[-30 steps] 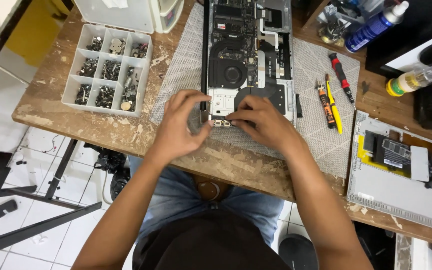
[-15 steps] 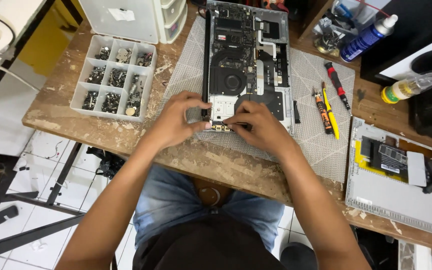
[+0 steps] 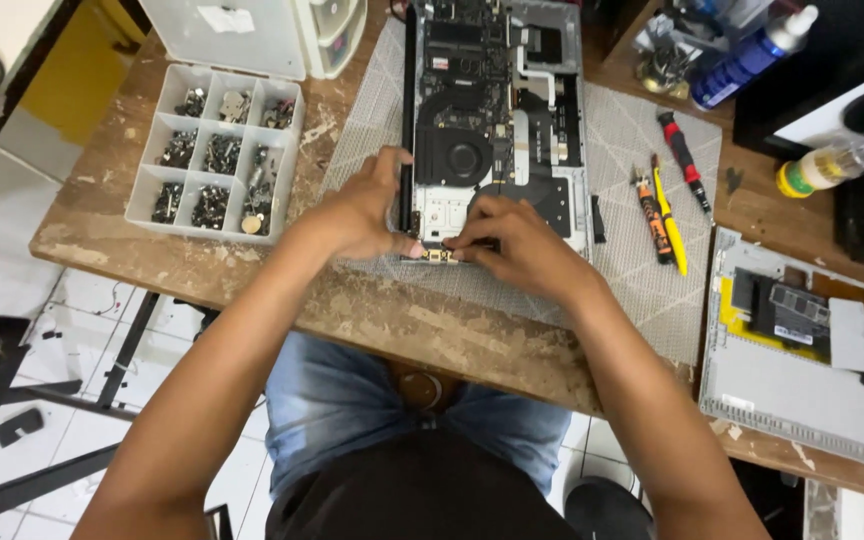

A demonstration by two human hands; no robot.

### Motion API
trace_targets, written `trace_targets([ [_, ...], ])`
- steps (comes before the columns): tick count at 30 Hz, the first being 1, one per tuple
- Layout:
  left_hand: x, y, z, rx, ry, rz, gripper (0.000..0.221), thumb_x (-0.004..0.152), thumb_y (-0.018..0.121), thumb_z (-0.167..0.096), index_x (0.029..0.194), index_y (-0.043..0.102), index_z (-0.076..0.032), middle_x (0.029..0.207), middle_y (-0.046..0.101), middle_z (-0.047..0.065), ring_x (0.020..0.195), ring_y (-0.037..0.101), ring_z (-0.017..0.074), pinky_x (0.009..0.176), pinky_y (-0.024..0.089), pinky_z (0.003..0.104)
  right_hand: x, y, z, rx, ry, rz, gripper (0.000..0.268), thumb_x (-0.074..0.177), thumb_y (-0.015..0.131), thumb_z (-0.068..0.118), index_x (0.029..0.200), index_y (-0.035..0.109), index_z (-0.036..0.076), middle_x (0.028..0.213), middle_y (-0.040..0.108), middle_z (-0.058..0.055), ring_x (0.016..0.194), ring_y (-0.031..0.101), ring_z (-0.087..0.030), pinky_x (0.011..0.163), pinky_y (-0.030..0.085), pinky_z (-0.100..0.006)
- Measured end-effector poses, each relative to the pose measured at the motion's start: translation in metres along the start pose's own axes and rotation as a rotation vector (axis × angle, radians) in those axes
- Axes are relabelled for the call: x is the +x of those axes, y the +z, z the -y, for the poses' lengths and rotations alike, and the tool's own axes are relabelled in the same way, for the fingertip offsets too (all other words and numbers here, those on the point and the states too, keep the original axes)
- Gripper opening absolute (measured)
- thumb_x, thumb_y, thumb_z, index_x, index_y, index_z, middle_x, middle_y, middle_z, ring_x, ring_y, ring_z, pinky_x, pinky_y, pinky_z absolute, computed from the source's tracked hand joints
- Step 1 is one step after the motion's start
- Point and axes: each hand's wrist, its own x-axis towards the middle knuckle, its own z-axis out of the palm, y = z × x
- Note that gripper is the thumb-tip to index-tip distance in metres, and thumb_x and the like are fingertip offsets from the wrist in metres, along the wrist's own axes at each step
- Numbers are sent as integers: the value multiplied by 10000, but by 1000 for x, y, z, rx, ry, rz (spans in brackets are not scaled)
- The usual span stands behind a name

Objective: Completing the installation of internal laptop components by connecting wires and securing parts with screws.

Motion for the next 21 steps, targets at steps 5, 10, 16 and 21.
trace_targets([
  [5, -5, -5, -9, 3, -52, 32, 1037, 756, 868, -97, 1550, 201, -84, 1509, 377, 309, 1413, 365, 472, 1143, 199, 686, 2, 0, 1, 33, 15, 31, 60, 866, 793, 139, 895, 822, 95, 892, 711, -136, 979, 659, -368, 953, 409, -548],
  [10, -20, -19, -33, 20, -95, 63, 1128, 769, 866, -135, 1600, 107, -51, 1569, 280, 320, 1458, 286, 455, 1160, 155, 676, 6, 6, -10, 70, 11, 42, 60, 880, 779, 133, 896, 824, 97, 865, 693, -126, 946, 647, -340, 911, 419, -494],
  [16, -16, -16, -32, 59, -97, 56, 1164, 752, 872, -102, 1602, 82, -6, 1573, 251, 347, 1457, 274, 485, 1147, 146, 702, 6, 7, -14, 77, 0, 37, 60, 864, 787, 104, 900, 823, 73, 871, 690, -147, 938, 645, -361, 915, 425, -531],
  [21, -6, -5, -31, 191, -114, 66, 1168, 771, 869, -165, 1594, 61, 23, 1561, 267, 351, 1434, 305, 505, 1123, 189, 729, 4, 8, -14, 96, -13, 29, 57, 855, 795, 95, 895, 827, 68, 852, 676, -147, 905, 640, -358, 889, 433, -542],
])
